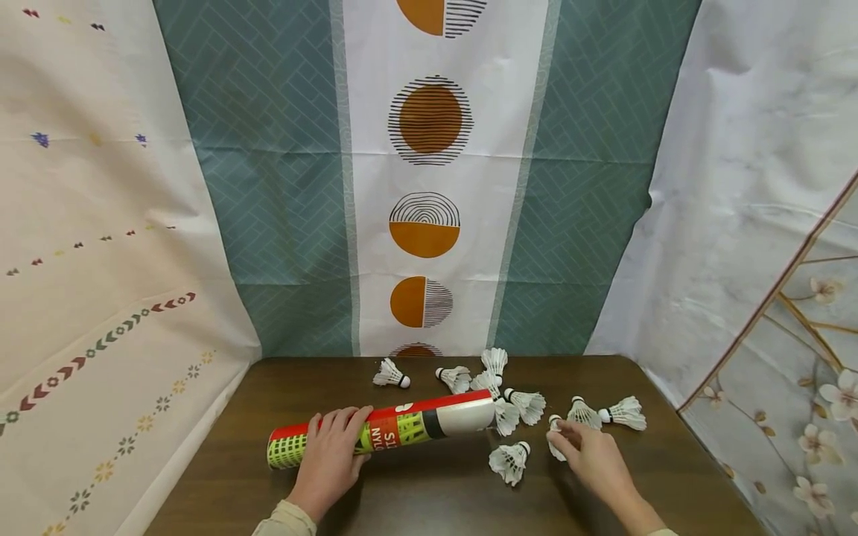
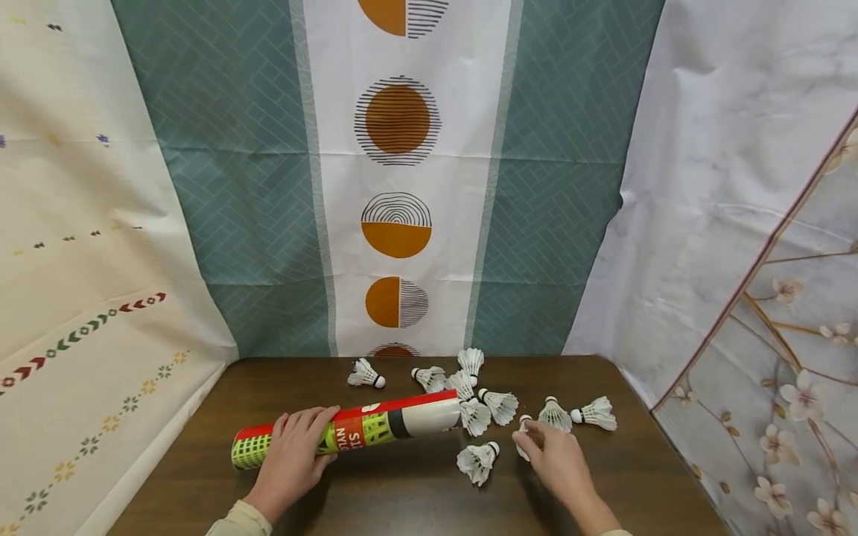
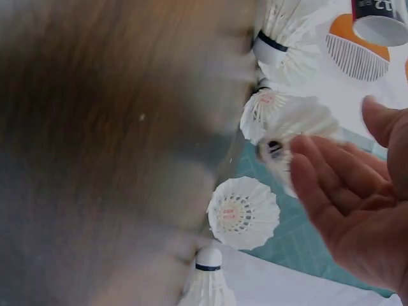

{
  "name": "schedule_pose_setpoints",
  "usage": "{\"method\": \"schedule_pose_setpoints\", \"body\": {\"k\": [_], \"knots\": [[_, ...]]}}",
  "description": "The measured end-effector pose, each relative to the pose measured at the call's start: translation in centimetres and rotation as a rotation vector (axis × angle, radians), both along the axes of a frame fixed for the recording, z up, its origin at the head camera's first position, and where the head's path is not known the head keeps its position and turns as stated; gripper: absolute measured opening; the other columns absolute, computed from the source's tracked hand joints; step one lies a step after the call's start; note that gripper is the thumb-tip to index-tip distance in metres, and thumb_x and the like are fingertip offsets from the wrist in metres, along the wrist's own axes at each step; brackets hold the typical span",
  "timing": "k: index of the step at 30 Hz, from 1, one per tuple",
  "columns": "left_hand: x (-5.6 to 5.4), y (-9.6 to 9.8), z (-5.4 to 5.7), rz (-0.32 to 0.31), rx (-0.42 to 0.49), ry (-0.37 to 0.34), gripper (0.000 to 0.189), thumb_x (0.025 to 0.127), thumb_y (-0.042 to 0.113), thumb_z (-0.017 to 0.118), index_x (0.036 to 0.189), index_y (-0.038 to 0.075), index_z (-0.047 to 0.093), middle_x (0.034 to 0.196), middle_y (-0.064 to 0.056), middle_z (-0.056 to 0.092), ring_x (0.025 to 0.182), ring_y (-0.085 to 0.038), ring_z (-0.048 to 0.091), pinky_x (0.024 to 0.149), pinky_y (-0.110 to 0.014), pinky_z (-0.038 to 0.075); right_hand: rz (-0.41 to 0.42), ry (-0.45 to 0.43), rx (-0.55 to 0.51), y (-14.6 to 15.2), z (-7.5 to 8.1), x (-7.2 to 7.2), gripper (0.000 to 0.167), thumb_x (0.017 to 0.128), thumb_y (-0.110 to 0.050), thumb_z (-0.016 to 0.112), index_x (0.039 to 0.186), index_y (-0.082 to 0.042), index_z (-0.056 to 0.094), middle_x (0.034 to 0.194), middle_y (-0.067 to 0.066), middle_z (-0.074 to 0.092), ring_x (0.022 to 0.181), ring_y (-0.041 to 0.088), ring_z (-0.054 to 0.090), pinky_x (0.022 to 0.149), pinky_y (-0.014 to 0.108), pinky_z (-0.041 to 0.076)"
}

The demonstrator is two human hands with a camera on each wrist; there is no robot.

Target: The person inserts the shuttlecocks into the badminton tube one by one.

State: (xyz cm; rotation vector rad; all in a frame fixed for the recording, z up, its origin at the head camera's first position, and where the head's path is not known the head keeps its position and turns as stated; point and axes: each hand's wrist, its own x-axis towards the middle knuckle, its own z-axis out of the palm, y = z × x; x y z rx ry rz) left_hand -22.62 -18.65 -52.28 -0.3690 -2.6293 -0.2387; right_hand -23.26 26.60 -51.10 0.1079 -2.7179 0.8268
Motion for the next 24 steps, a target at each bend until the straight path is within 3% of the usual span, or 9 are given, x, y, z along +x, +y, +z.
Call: {"method": "schedule_pose_setpoints", "body": {"k": [5, 8, 10, 13, 18, 20, 24], "knots": [[-0.1, 0.0, 0.0, -0.001, 0.010, -0.002, 0.089, 0.070, 0.028, 0.102, 0.147, 0.019, 0.059, 0.132, -0.010, 0.068, 0.124, -0.039, 0.063, 0.110, -0.072, 0.044, -0.058, 0.232, -0.018, 0.2, -0.1, -1.0, 0.017, 0.085, -0.024, 0.091, 0.092, -0.013, 0.080, 0.081, -0.003, 0.080, 0.070, 0.008, 0.072, 0.064, 0.030, 0.058], [-0.1, -0.1, 0.0, -0.004, 0.010, -0.001, 0.089, 0.069, 0.028, 0.102, 0.146, 0.019, 0.059, 0.132, -0.010, 0.068, 0.124, -0.038, 0.063, 0.110, -0.072, 0.044, -0.092, 0.293, -0.075, 0.5, 0.0, -1.5, 0.019, 0.081, -0.013, 0.093, 0.089, -0.013, 0.075, 0.076, -0.002, 0.079, 0.064, -0.001, 0.063, 0.059, 0.024, 0.050], [-0.1, -0.1, 0.0, -0.005, 0.007, -0.003, 0.088, 0.069, 0.028, 0.102, 0.146, 0.019, 0.059, 0.132, -0.010, 0.068, 0.124, -0.038, 0.063, 0.110, -0.072, 0.044, -0.108, 0.242, -0.159, 0.8, 0.2, -1.7, 0.023, 0.083, -0.011, 0.092, 0.098, -0.010, 0.075, 0.079, 0.003, 0.081, 0.063, -0.004, 0.060, 0.058, 0.023, 0.047], [-0.1, -0.1, 0.1, -0.004, 0.001, -0.006, 0.088, 0.069, 0.028, 0.103, 0.146, 0.019, 0.060, 0.132, -0.010, 0.068, 0.123, -0.038, 0.063, 0.110, -0.072, 0.044, -0.124, 0.056, -0.336, 1.2, 0.9, -1.9, 0.037, 0.089, -0.020, 0.089, 0.120, -0.009, 0.070, 0.092, 0.006, 0.084, 0.068, -0.007, 0.061, 0.062, 0.020, 0.048], [0.1, -0.1, 0.0, 0.003, -0.003, -0.022, 0.087, 0.069, 0.028, 0.103, 0.145, 0.019, 0.061, 0.132, -0.010, 0.068, 0.123, -0.038, 0.064, 0.111, -0.072, 0.043, -0.116, -0.210, -0.584, 1.3, 2.0, -2.2, 0.068, 0.094, -0.037, 0.084, 0.151, -0.012, 0.055, 0.107, 0.000, 0.084, 0.090, -0.012, 0.064, 0.081, 0.017, 0.050], [0.1, -0.1, 0.0, 0.005, -0.004, -0.030, 0.087, 0.069, 0.028, 0.103, 0.145, 0.019, 0.060, 0.132, -0.009, 0.068, 0.124, -0.038, 0.063, 0.111, -0.072, 0.043, -0.092, -0.257, -0.658, 0.8, 2.2, -2.2, 0.074, 0.095, -0.038, 0.083, 0.156, -0.013, 0.050, 0.111, -0.002, 0.084, 0.098, -0.010, 0.064, 0.096, 0.023, 0.049], [0.1, 0.0, 0.0, 0.009, -0.002, -0.031, 0.087, 0.070, 0.029, 0.102, 0.146, 0.019, 0.060, 0.132, -0.009, 0.068, 0.124, -0.038, 0.063, 0.111, -0.071, 0.043, -0.015, -0.295, -0.807, -0.8, 2.5, -2.4, 0.075, 0.097, -0.033, 0.082, 0.160, -0.013, 0.046, 0.114, -0.003, 0.083, 0.110, -0.003, 0.062, 0.122, 0.054, 0.037]]}}
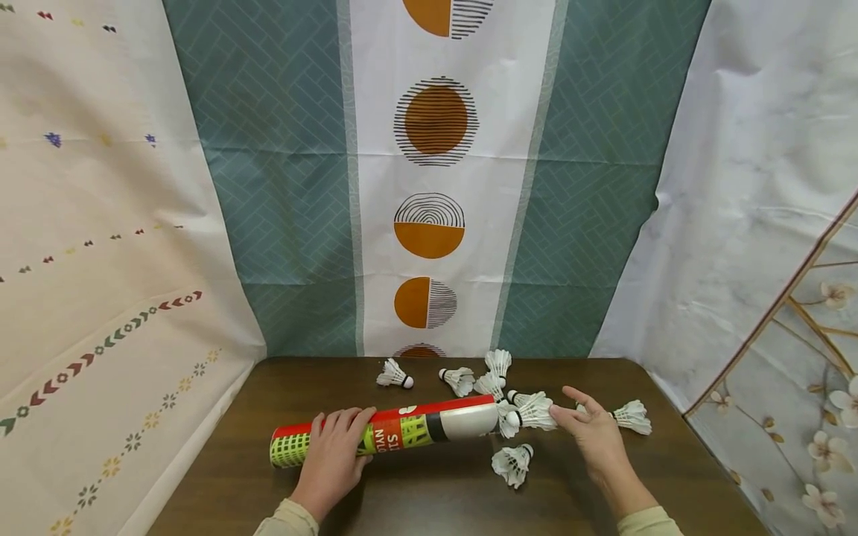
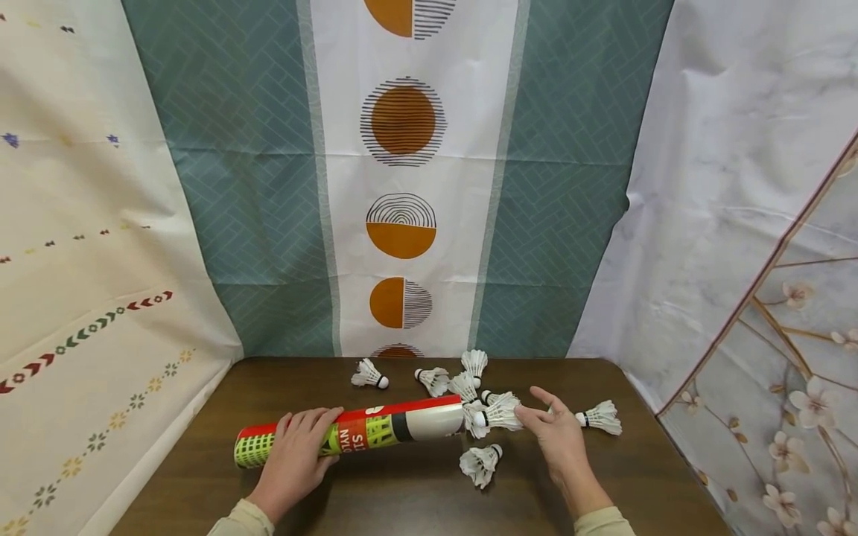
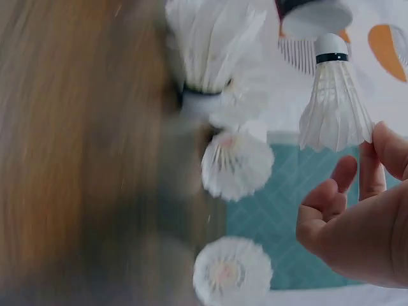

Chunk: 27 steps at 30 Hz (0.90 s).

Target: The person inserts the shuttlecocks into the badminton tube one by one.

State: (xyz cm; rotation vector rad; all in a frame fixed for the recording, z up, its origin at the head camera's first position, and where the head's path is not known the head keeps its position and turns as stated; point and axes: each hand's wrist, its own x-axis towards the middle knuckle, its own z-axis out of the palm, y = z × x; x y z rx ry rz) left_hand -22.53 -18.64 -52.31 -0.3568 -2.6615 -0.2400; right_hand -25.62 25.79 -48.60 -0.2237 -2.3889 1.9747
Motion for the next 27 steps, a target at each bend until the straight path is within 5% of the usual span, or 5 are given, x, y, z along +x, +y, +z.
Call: {"method": "schedule_pose_setpoints", "body": {"k": [4, 8, 12, 19, 27], "knots": [[-0.1, 0.2, 0.1, -0.002, 0.007, 0.005, 0.087, 0.070, 0.029, 0.102, 0.146, 0.020, 0.060, 0.132, -0.008, 0.068, 0.125, -0.037, 0.063, 0.111, -0.070, 0.043, 0.042, 0.017, -0.116, -2.1, 0.3, -0.3, 0.071, 0.099, -0.022, 0.079, 0.160, -0.010, 0.046, 0.105, -0.006, 0.082, 0.103, 0.000, 0.069, 0.122, 0.051, 0.038], [-0.2, 0.5, 0.3, -0.006, 0.028, -0.008, 0.088, 0.070, 0.029, 0.102, 0.147, 0.020, 0.059, 0.133, -0.008, 0.068, 0.126, -0.036, 0.062, 0.112, -0.070, 0.043, 0.074, 0.016, -0.215, -4.2, 0.2, -0.6, 0.062, 0.100, -0.012, 0.075, 0.156, -0.007, 0.049, 0.092, -0.010, 0.080, 0.088, 0.003, 0.071, 0.094, 0.027, 0.052], [-0.2, 1.1, 0.6, -0.017, 0.049, 0.007, 0.089, 0.070, 0.028, 0.102, 0.147, 0.020, 0.059, 0.134, -0.008, 0.068, 0.126, -0.037, 0.062, 0.113, -0.070, 0.043, 0.139, 0.017, -0.276, -5.9, 0.0, -0.4, 0.057, 0.102, -0.010, 0.072, 0.154, 0.000, 0.050, 0.097, -0.008, 0.081, 0.086, 0.005, 0.070, 0.084, 0.026, 0.056], [0.2, 1.4, 0.6, 0.012, 0.065, 0.016, 0.088, 0.069, 0.027, 0.103, 0.145, 0.021, 0.060, 0.133, -0.008, 0.069, 0.125, -0.036, 0.063, 0.112, -0.070, 0.043, 0.178, 0.070, -0.167, -7.0, 0.0, 0.1, 0.054, 0.103, -0.016, 0.071, 0.152, 0.001, 0.054, 0.118, 0.006, 0.078, 0.095, 0.009, 0.069, 0.088, 0.026, 0.054], [0.5, 1.5, 0.3, 0.006, 0.088, 0.001, 0.088, 0.067, 0.026, 0.103, 0.145, 0.021, 0.061, 0.132, -0.008, 0.069, 0.122, -0.035, 0.064, 0.110, -0.068, 0.044, 0.176, 0.141, -0.041, -7.6, -0.2, 0.4, 0.068, 0.090, -0.010, 0.086, 0.151, -0.004, 0.054, 0.098, 0.008, 0.077, 0.089, 0.010, 0.067, 0.080, 0.022, 0.057]]}}
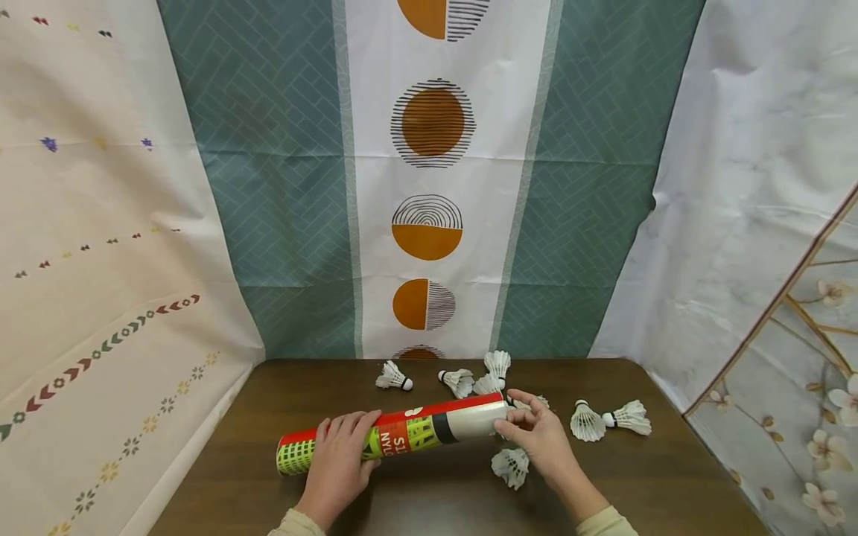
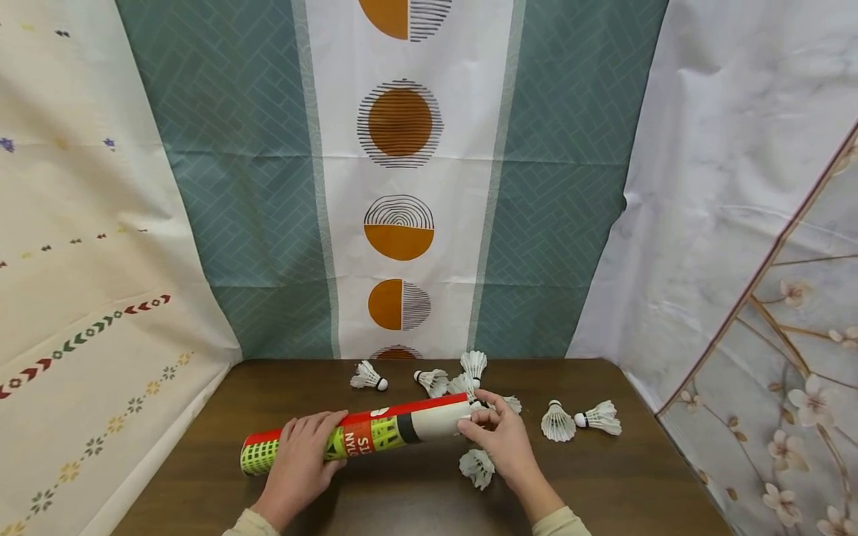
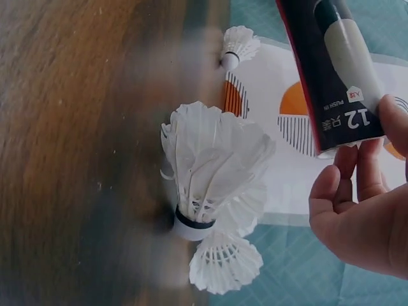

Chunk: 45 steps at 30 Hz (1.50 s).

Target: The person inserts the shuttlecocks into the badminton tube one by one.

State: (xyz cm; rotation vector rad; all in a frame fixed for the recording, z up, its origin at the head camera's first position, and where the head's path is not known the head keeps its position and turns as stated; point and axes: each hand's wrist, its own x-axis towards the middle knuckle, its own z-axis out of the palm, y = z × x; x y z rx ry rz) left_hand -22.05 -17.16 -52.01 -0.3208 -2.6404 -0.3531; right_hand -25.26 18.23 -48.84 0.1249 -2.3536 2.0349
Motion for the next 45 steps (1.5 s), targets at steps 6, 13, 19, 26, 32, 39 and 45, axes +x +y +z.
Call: {"method": "schedule_pose_setpoints", "body": {"k": [6, 13, 19, 26, 32, 39, 45], "knots": [[0.2, -0.1, 0.0, -0.013, 0.040, -0.044, 0.088, 0.065, 0.025, 0.104, 0.143, 0.021, 0.063, 0.131, -0.008, 0.071, 0.121, -0.034, 0.066, 0.109, -0.064, 0.046, 0.059, 0.022, 0.015, -0.4, -0.1, 0.3, 0.072, 0.096, -0.009, 0.079, 0.159, -0.005, 0.044, 0.113, 0.018, 0.079, 0.093, 0.007, 0.067, 0.083, 0.021, 0.057], [0.5, 0.5, -0.2, 0.015, 0.060, -0.068, 0.087, 0.064, 0.023, 0.105, 0.141, 0.021, 0.064, 0.130, -0.008, 0.071, 0.121, -0.036, 0.066, 0.110, -0.067, 0.045, 0.223, 0.033, 0.004, -0.4, -0.4, 0.3, 0.073, 0.107, -0.012, 0.065, 0.168, -0.006, 0.025, 0.138, 0.030, 0.068, 0.119, 0.012, 0.067, 0.098, 0.021, 0.056], [0.8, 0.8, -0.1, 0.036, 0.094, -0.087, 0.086, 0.064, 0.019, 0.104, 0.140, 0.021, 0.064, 0.129, -0.010, 0.071, 0.122, -0.038, 0.065, 0.112, -0.074, 0.041, 0.221, 0.034, -0.006, -0.9, -0.5, 0.4, 0.070, 0.108, -0.013, 0.063, 0.167, -0.007, 0.027, 0.140, 0.030, 0.067, 0.127, 0.018, 0.064, 0.099, 0.020, 0.054], [1.1, 0.3, -0.1, 0.060, 0.120, -0.137, 0.085, 0.066, 0.020, 0.104, 0.141, 0.019, 0.064, 0.132, -0.011, 0.071, 0.124, -0.040, 0.064, 0.112, -0.077, 0.038, -0.007, 0.063, 0.080, -1.0, -0.5, 1.2, 0.064, 0.106, -0.018, 0.068, 0.163, -0.009, 0.040, 0.142, 0.020, 0.069, 0.125, 0.025, 0.069, 0.094, 0.018, 0.054], [0.9, -0.3, 0.0, 0.070, 0.138, -0.132, 0.085, 0.066, 0.022, 0.104, 0.141, 0.020, 0.063, 0.133, -0.011, 0.071, 0.124, -0.040, 0.064, 0.111, -0.077, 0.039, 0.004, 0.022, 0.160, -0.1, -0.5, 2.4, 0.062, 0.108, -0.015, 0.063, 0.163, -0.002, 0.036, 0.147, 0.031, 0.062, 0.100, 0.034, 0.078, 0.084, 0.036, 0.064], [0.9, -0.7, -0.3, 0.078, 0.142, -0.148, 0.086, 0.066, 0.023, 0.104, 0.141, 0.019, 0.064, 0.133, -0.011, 0.071, 0.124, -0.039, 0.064, 0.111, -0.078, 0.039, 0.109, -0.036, 0.306, -0.1, -1.2, 3.0, 0.081, 0.105, -0.023, 0.070, 0.167, 0.001, 0.023, 0.144, 0.039, 0.060, 0.095, 0.034, 0.080, 0.076, 0.043, 0.066], [0.7, -0.8, -0.2, 0.063, 0.147, -0.131, 0.085, 0.065, 0.021, 0.104, 0.141, 0.020, 0.063, 0.133, -0.011, 0.071, 0.124, -0.039, 0.064, 0.112, -0.076, 0.039, -0.020, 0.048, 0.585, 0.3, -1.3, 2.6, 0.086, 0.100, -0.027, 0.076, 0.164, 0.005, 0.028, 0.132, 0.027, 0.073, 0.109, 0.035, 0.078, 0.094, 0.053, 0.062]]}}
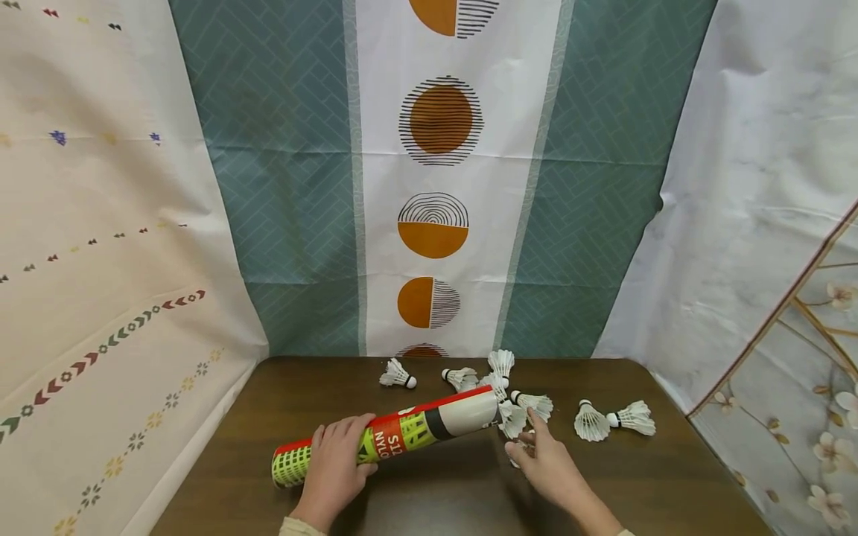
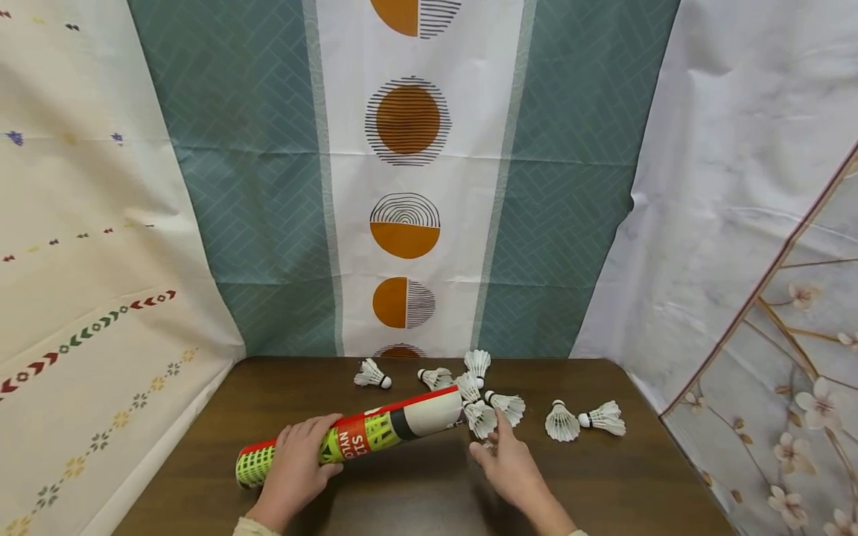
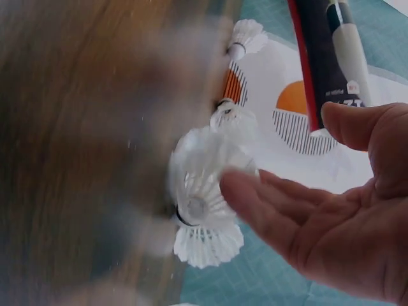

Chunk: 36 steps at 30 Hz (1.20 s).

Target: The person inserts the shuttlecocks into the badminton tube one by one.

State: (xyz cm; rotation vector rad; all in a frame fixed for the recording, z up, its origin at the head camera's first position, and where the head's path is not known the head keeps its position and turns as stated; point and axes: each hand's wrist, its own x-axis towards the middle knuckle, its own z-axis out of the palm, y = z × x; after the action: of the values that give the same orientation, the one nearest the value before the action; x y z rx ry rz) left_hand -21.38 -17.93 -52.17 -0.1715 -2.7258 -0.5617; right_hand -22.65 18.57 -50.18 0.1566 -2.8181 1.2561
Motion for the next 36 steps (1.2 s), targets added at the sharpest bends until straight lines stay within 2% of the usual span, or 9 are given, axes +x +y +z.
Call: {"method": "schedule_pose_setpoints", "body": {"k": [4, 7, 9, 14, 18, 21, 25, 31, 36], "knots": [[0.1, -0.2, 0.2, -0.008, -0.009, 0.009, 0.085, 0.065, 0.021, 0.104, 0.140, 0.019, 0.064, 0.132, -0.011, 0.071, 0.123, -0.039, 0.065, 0.112, -0.076, 0.039, -0.075, 0.167, 0.130, 0.9, -0.7, -0.8, 0.070, 0.095, -0.018, 0.081, 0.152, 0.007, 0.047, 0.113, 0.018, 0.081, 0.104, 0.039, 0.079, 0.094, 0.059, 0.059], [0.1, -0.3, 0.3, -0.015, -0.016, -0.003, 0.084, 0.066, 0.022, 0.104, 0.140, 0.019, 0.064, 0.133, -0.011, 0.071, 0.124, -0.039, 0.065, 0.113, -0.076, 0.039, -0.165, 0.304, 0.183, 2.0, -1.3, -1.6, 0.054, 0.088, -0.003, 0.083, 0.138, 0.005, 0.061, 0.094, 0.011, 0.082, 0.087, 0.036, 0.079, 0.082, 0.057, 0.060], [0.1, -0.3, 0.3, -0.021, -0.026, -0.005, 0.084, 0.066, 0.022, 0.104, 0.140, 0.019, 0.064, 0.133, -0.011, 0.071, 0.124, -0.039, 0.065, 0.113, -0.076, 0.039, -0.214, 0.340, 0.183, 2.8, -1.6, -2.2, 0.053, 0.084, 0.004, 0.083, 0.134, 0.003, 0.065, 0.087, 0.007, 0.079, 0.078, 0.028, 0.075, 0.073, 0.049, 0.059], [0.0, -0.4, 0.4, -0.026, -0.038, -0.003, 0.084, 0.066, 0.022, 0.104, 0.140, 0.019, 0.064, 0.133, -0.011, 0.071, 0.124, -0.039, 0.064, 0.113, -0.076, 0.039, -0.234, 0.244, 0.062, 4.6, -1.5, -3.3, 0.056, 0.085, 0.006, 0.082, 0.137, 0.004, 0.062, 0.103, 0.016, 0.074, 0.085, 0.022, 0.073, 0.067, 0.028, 0.054], [-0.1, -0.5, 0.3, -0.023, -0.035, -0.014, 0.084, 0.067, 0.021, 0.103, 0.141, 0.019, 0.064, 0.133, -0.011, 0.071, 0.125, -0.040, 0.064, 0.114, -0.075, 0.038, -0.241, 0.112, -0.160, 5.3, -0.6, -3.9, 0.058, 0.090, -0.001, 0.082, 0.143, 0.001, 0.058, 0.126, 0.026, 0.071, 0.095, 0.019, 0.078, 0.067, 0.018, 0.056], [0.0, -0.4, 0.2, -0.023, -0.041, -0.002, 0.084, 0.066, 0.020, 0.104, 0.140, 0.018, 0.064, 0.133, -0.011, 0.071, 0.124, -0.040, 0.064, 0.113, -0.076, 0.039, -0.227, 0.027, -0.320, 5.2, 0.4, -4.1, 0.061, 0.093, -0.009, 0.083, 0.148, -0.003, 0.056, 0.136, 0.025, 0.068, 0.104, 0.013, 0.077, 0.074, 0.016, 0.056], [0.0, -0.2, 0.2, -0.026, -0.053, 0.007, 0.084, 0.066, 0.020, 0.104, 0.140, 0.018, 0.065, 0.132, -0.011, 0.072, 0.124, -0.040, 0.065, 0.113, -0.075, 0.039, -0.165, -0.034, -0.451, 4.2, 1.4, -4.1, 0.063, 0.095, -0.012, 0.082, 0.150, -0.004, 0.052, 0.138, 0.023, 0.067, 0.111, 0.012, 0.074, 0.080, 0.016, 0.056], [0.0, 0.5, 0.4, -0.041, -0.063, -0.014, 0.083, 0.067, 0.022, 0.103, 0.140, 0.018, 0.065, 0.132, -0.011, 0.071, 0.125, -0.040, 0.064, 0.113, -0.076, 0.039, -0.104, -0.065, -0.585, 2.2, 1.7, -3.9, 0.064, 0.094, -0.003, 0.080, 0.151, -0.003, 0.051, 0.134, 0.021, 0.068, 0.099, 0.000, 0.072, 0.082, 0.016, 0.058], [0.0, 0.8, 0.3, -0.046, -0.053, -0.013, 0.083, 0.067, 0.022, 0.103, 0.140, 0.019, 0.064, 0.133, -0.010, 0.071, 0.124, -0.039, 0.064, 0.113, -0.076, 0.039, -0.014, -0.086, -0.666, 0.6, 1.7, -3.8, 0.057, 0.099, 0.000, 0.072, 0.151, -0.001, 0.050, 0.133, 0.020, 0.070, 0.102, 0.004, 0.072, 0.086, 0.019, 0.059]]}}
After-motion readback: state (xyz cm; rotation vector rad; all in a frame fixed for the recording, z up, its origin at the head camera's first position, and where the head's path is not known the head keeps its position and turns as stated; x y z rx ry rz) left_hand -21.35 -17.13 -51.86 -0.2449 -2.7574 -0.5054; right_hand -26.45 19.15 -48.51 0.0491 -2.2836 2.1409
